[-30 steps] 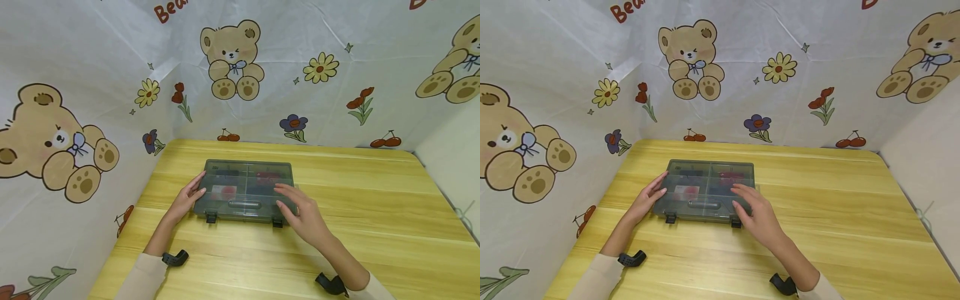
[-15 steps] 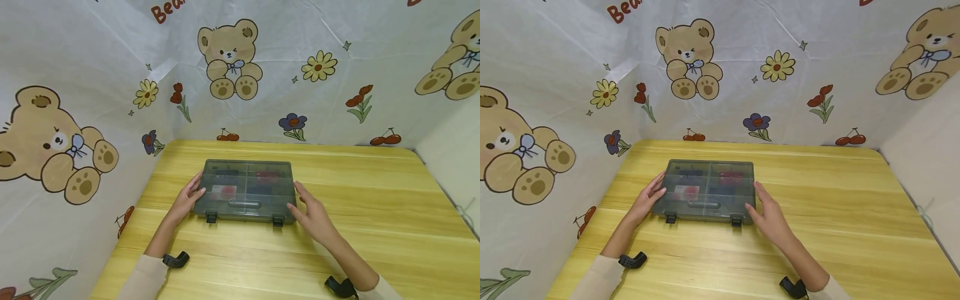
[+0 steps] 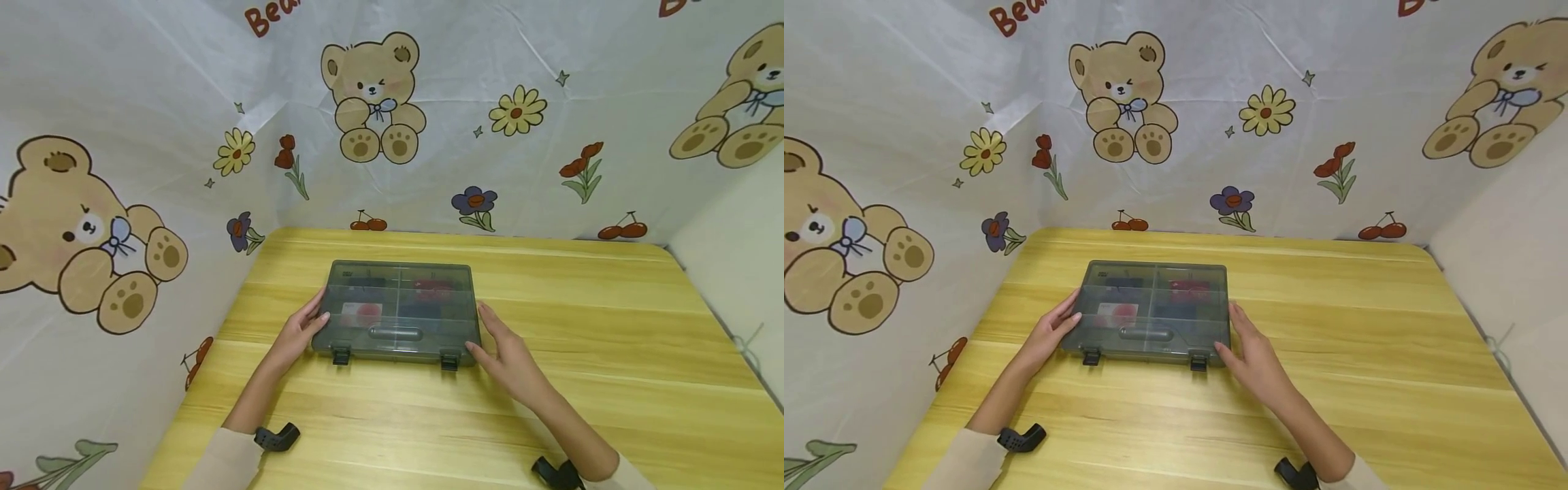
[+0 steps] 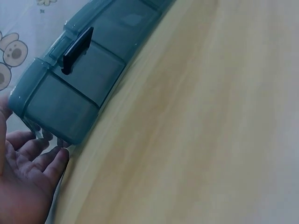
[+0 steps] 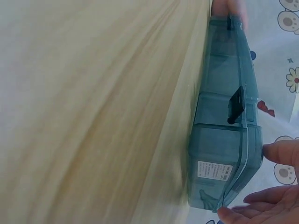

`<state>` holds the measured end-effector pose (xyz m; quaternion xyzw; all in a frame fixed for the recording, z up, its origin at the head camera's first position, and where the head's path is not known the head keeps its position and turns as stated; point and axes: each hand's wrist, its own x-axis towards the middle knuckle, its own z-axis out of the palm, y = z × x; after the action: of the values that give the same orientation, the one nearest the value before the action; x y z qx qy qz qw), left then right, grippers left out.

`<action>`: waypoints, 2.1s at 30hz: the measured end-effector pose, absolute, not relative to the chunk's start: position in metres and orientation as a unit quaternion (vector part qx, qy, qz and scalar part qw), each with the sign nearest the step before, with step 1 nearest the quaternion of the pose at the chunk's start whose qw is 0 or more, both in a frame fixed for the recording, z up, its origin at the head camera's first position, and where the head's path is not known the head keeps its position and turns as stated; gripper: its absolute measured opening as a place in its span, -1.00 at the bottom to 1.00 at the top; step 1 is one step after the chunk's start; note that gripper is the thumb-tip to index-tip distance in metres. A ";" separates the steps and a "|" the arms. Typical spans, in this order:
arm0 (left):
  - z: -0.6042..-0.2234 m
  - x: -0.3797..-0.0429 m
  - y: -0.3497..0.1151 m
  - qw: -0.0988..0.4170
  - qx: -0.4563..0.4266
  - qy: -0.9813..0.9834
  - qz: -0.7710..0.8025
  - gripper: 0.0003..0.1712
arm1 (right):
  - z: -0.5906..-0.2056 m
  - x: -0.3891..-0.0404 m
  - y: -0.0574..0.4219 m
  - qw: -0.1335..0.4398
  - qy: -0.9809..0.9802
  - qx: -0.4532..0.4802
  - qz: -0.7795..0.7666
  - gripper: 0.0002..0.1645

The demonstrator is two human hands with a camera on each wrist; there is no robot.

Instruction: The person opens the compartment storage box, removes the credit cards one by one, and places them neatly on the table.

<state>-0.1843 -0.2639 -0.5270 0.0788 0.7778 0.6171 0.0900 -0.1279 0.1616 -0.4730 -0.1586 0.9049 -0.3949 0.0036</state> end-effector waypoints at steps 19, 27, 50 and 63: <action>-0.517 -0.156 -0.259 0.122 0.103 0.768 0.620 -0.25 | -0.470 -0.122 0.165 0.070 0.892 -0.135 -0.425 -0.05; -0.513 -0.148 -0.259 0.109 0.118 0.762 0.628 -0.32 | -0.469 -0.119 0.167 0.050 0.879 -0.137 -0.454 -0.16; -0.488 -0.144 -0.252 0.073 0.168 0.704 0.686 -0.38 | -0.455 -0.134 0.187 0.032 0.819 -0.179 -0.545 -0.40; -0.473 -0.153 -0.254 0.055 0.194 0.718 0.666 -0.36 | -0.448 -0.148 0.186 -0.005 0.788 -0.213 -0.577 -0.36</action>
<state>-0.1530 -0.2537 -0.4733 0.1936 0.7180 0.6663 0.0547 -0.1475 0.1860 -0.4482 -0.2135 0.7884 -0.5770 -0.0047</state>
